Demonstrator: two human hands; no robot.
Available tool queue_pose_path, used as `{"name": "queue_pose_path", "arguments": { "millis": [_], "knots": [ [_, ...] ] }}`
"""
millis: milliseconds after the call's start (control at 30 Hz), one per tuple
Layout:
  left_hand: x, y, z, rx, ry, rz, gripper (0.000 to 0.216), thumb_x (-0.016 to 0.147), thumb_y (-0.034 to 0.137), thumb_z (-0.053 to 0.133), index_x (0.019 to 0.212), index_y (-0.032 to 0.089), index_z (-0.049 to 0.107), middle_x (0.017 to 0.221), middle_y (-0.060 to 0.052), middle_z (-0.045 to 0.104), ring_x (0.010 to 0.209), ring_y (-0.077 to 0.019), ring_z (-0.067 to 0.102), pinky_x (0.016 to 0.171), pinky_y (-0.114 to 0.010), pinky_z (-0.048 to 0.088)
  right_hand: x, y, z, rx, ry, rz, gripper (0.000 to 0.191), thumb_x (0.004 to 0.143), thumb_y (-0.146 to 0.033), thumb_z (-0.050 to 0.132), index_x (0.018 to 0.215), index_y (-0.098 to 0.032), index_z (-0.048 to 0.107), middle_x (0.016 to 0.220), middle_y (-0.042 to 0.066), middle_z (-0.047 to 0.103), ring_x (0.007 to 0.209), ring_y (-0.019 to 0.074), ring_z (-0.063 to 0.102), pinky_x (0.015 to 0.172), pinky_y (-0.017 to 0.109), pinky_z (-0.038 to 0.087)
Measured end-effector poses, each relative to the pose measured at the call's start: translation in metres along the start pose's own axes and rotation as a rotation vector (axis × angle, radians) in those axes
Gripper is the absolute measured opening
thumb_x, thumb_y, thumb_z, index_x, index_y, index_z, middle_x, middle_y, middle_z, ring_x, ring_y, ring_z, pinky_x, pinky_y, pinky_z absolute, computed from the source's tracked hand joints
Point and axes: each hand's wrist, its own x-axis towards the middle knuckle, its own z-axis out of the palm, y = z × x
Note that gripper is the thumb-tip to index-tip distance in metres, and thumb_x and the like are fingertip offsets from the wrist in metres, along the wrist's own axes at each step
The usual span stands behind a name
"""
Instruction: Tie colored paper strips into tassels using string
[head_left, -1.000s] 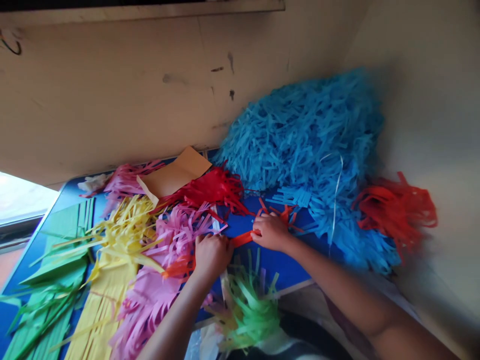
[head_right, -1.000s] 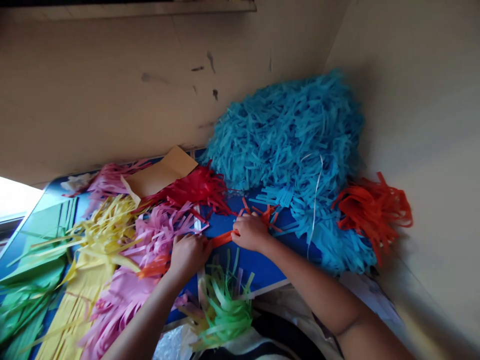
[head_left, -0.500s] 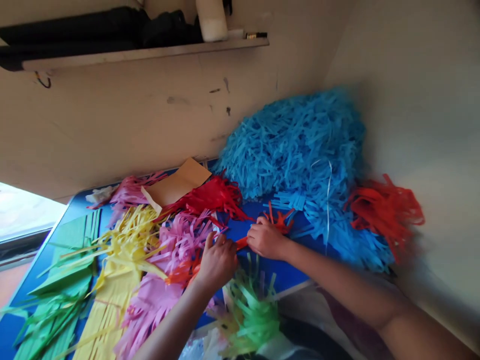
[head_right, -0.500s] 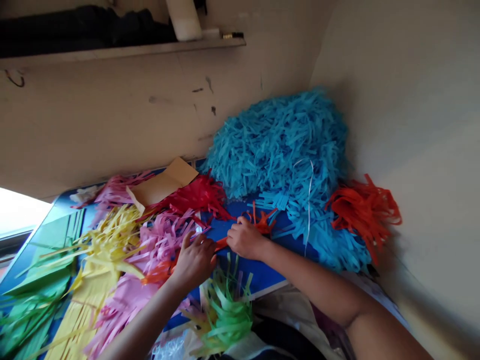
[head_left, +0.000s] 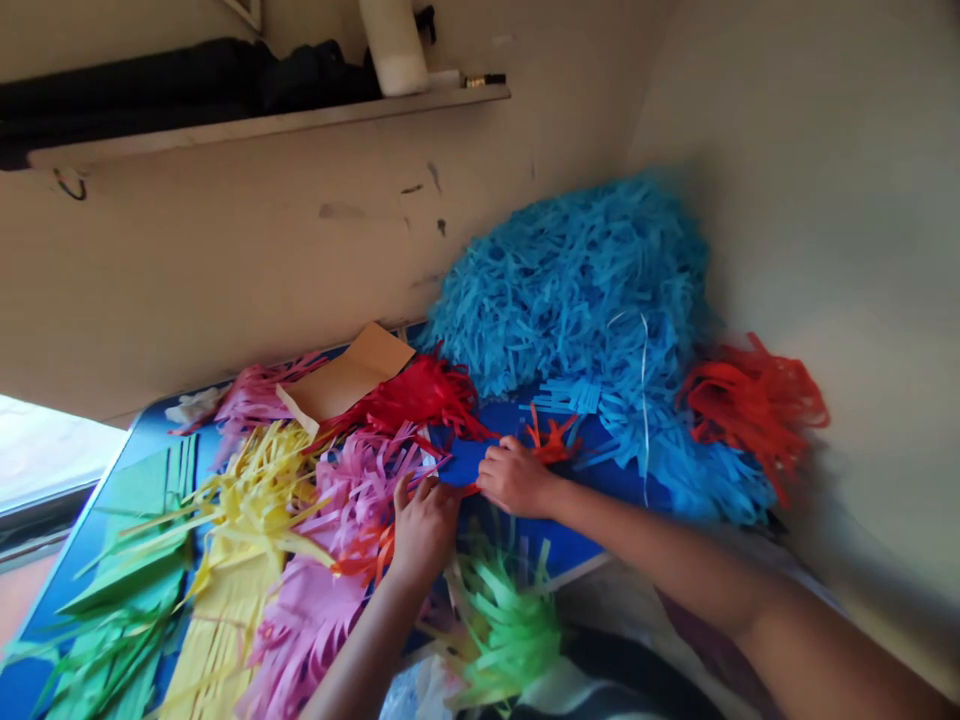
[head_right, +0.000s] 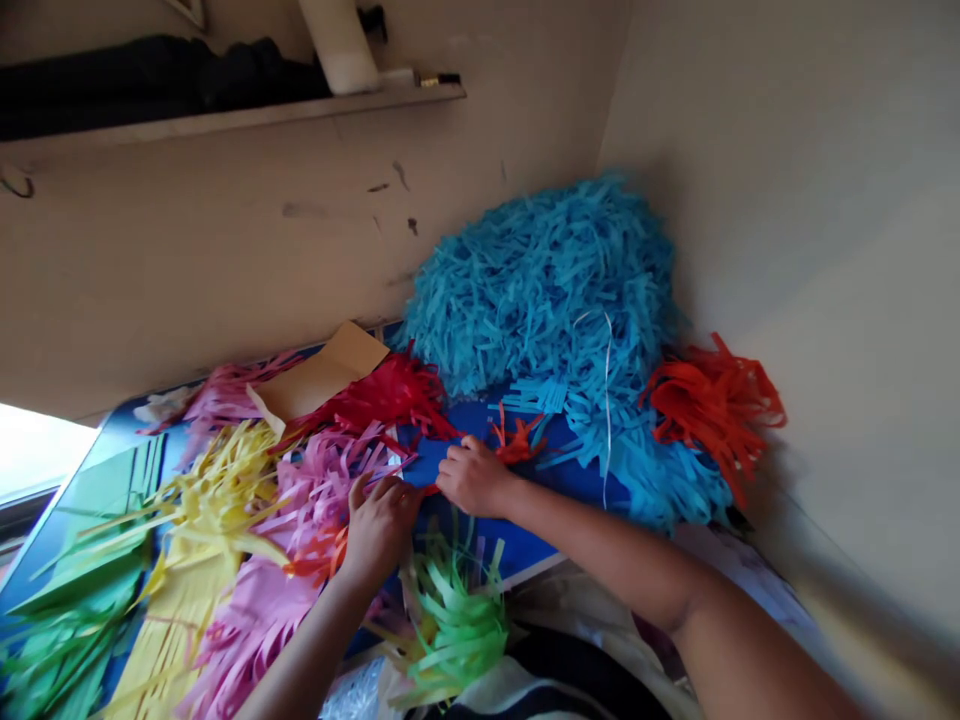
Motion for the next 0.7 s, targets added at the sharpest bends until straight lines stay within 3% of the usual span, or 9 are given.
{"name": "queue_pose_path", "arguments": {
  "millis": [67, 167, 400, 700],
  "knots": [
    [-0.008, -0.004, 0.003, -0.029, 0.003, -0.011, 0.030, 0.090, 0.013, 0.052, 0.106, 0.029, 0.071, 0.102, -0.005, 0.075, 0.101, -0.0260, 0.063, 0.105, -0.055, 0.029, -0.008, 0.008, 0.004, 0.008, 0.010, 0.015, 0.023, 0.098, -0.027, 0.050, 0.087, -0.018, 0.068, 0.088, 0.006, 0.069, 0.091, 0.0214, 0.051, 0.082, 0.039, 0.027],
    [-0.020, -0.014, 0.012, -0.115, 0.049, -0.029, 0.030, 0.091, 0.016, 0.052, 0.108, 0.031, 0.071, 0.110, -0.003, 0.075, 0.102, -0.0254, 0.064, 0.104, -0.054, 0.031, -0.023, 0.025, 0.008, 0.081, 0.056, 0.101, 0.018, 0.095, -0.030, 0.059, 0.085, -0.021, 0.071, 0.089, 0.004, 0.071, 0.090, 0.0199, 0.053, 0.082, 0.038, 0.026],
    [-0.020, -0.030, 0.031, -0.348, 0.194, -0.092, 0.021, 0.091, 0.033, 0.058, 0.081, 0.026, 0.075, 0.089, -0.003, 0.074, 0.088, -0.0214, 0.064, 0.087, -0.040, 0.048, -0.033, 0.046, 0.004, 0.314, 0.049, 0.310, 0.014, 0.079, -0.031, 0.079, 0.073, -0.021, 0.073, 0.083, 0.000, 0.070, 0.089, 0.0175, 0.058, 0.077, 0.031, 0.029],
    [-0.014, -0.026, 0.029, -0.279, 0.197, -0.149, 0.026, 0.091, 0.037, 0.058, 0.075, 0.022, 0.071, 0.084, -0.005, 0.069, 0.085, -0.0220, 0.061, 0.082, -0.039, 0.048, -0.024, 0.045, -0.008, 0.314, -0.075, 0.395, 0.012, 0.083, -0.031, 0.074, 0.075, -0.022, 0.074, 0.086, 0.000, 0.071, 0.091, 0.0175, 0.058, 0.080, 0.032, 0.031]
  ]
}}
